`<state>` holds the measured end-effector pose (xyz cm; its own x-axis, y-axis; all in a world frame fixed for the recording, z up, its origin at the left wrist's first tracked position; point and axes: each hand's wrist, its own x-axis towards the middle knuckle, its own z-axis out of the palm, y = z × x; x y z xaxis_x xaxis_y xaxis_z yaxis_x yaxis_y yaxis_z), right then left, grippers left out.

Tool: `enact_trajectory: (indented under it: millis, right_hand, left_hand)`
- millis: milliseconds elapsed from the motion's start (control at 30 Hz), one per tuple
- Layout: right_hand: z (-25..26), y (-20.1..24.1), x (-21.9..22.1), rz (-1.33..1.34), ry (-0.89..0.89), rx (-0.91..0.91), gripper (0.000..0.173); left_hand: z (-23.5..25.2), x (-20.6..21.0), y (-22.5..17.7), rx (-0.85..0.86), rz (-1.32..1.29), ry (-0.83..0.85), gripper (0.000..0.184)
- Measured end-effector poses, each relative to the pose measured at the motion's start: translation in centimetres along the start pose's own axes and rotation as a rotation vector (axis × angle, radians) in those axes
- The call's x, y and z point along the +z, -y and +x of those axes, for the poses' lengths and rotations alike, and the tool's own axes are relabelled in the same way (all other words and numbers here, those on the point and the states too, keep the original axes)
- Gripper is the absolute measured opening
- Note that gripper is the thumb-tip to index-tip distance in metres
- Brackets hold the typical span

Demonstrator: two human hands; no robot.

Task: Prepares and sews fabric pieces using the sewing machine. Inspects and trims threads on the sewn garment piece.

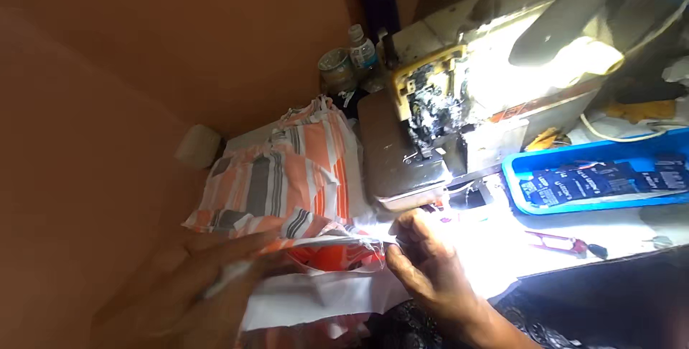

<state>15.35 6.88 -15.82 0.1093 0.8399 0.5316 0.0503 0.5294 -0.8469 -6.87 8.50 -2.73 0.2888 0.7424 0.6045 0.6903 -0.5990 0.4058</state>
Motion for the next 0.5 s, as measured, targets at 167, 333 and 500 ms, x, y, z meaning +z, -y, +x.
enact_trajectory:
  millis: [167, 333, 500]
  right_hand:
    - [1.2, -0.5, -2.3, -0.197, -0.115, 0.072, 0.020]
    - [0.8, -2.1, -4.4, 0.059, -0.132, 0.301, 0.017]
    - [-3.6, 0.1, -6.2, 0.100, -0.115, 0.514, 0.013]
  left_hand:
    - [6.0, 5.8, 2.0, 0.135, -0.009, -0.182, 0.019]
    - [10.9, 13.2, 1.5, -0.150, -0.112, 0.031, 0.018]
    - [11.2, 16.3, -0.5, -0.413, -0.250, 0.446, 0.011]
